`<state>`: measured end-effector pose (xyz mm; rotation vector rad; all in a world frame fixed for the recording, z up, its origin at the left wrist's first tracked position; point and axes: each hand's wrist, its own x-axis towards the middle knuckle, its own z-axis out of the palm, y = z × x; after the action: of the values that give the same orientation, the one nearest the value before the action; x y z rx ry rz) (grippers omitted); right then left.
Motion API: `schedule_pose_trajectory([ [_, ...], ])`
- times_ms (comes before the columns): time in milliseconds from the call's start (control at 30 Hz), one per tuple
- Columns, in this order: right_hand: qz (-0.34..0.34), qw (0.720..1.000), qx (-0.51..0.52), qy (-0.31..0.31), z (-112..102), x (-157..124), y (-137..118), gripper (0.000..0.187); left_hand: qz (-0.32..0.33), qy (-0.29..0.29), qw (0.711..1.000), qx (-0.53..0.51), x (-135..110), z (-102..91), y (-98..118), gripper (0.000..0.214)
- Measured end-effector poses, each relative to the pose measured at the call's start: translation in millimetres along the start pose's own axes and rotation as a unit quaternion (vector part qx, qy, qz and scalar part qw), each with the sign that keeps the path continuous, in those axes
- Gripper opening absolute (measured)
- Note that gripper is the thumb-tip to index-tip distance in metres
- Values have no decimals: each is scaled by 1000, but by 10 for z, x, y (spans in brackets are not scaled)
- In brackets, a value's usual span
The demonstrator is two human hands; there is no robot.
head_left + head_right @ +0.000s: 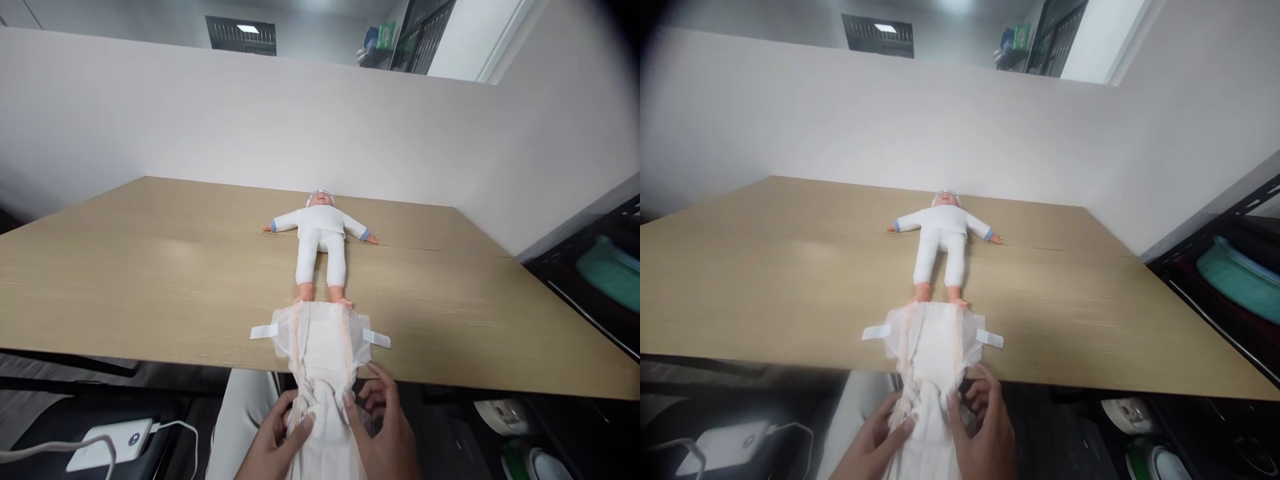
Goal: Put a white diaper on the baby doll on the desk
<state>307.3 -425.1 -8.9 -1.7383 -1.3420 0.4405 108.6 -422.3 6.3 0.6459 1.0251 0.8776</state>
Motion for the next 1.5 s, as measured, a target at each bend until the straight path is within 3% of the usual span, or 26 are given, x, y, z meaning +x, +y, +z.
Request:
schedule_pose_trajectory([
  [67, -82, 993, -64, 53, -20, 118, -60, 57, 8, 5, 999, 42, 9, -24, 18, 58],
  [133, -159, 982, -94, 48, -10, 271, -190, 47, 23, 10, 995, 100, 15, -49, 39, 57],
  [200, -228, 968, -99, -23, 43, 448, -363, 42, 51, 14, 985, 165, 20, -90, 65, 56],
  [333, -278, 936, -114, -185, 258, 787, -609, 61, 127, 16, 934, 334, 14, -251, 233, 51],
  [500, -277, 921, -143, -231, 471, 969, -569, 79, 192, -72, 827, 523, -1, -444, 899, 30],
  [567, -281, 917, -149, -240, 485, 971, -528, 83, 208, -96, 798, 557, 115, -469, 1221, 21],
  [633, -284, 914, -155, -246, 476, 964, -500, 83, 256, -80, 770, 579, 370, -463, 1487, 21],
  [700, -286, 912, -159, -247, 466, 959, -484, 83, 339, -30, 718, 607, 745, -426, 1673, 24],
  [800, -296, 911, -157, -239, 469, 962, -467, 82, 422, -14, 579, 698, 1367, -306, 1838, 66],
  [933, -298, 914, -149, -231, 490, 968, -458, 81, 459, -125, 416, 775, 1934, -74, 1955, 100],
  [1033, -295, 917, -147, -226, 499, 970, -467, 82, 474, -226, 352, 775, 2119, 46, 2004, 103],
  [1133, -294, 918, -142, -225, 502, 971, -483, 83, 482, -265, 347, 760, 2206, 85, 2017, 95],
  [1267, -294, 913, -144, -243, 491, 978, -492, 82, 506, -292, 359, 728, 2272, 127, 1984, 45],
  [1333, -294, 910, -148, -253, 475, 1001, -486, 81, 503, -299, 370, 722, 2279, 181, 1998, 31],
  [1400, -295, 903, -159, -268, 453, 1051, -480, 80, 491, -310, 401, 708, 2258, 260, 2079, 32],
  [1500, -306, 884, -179, -305, 438, 1193, -479, 78, 485, -335, 498, 636, 2182, 402, 2339, 39],
])
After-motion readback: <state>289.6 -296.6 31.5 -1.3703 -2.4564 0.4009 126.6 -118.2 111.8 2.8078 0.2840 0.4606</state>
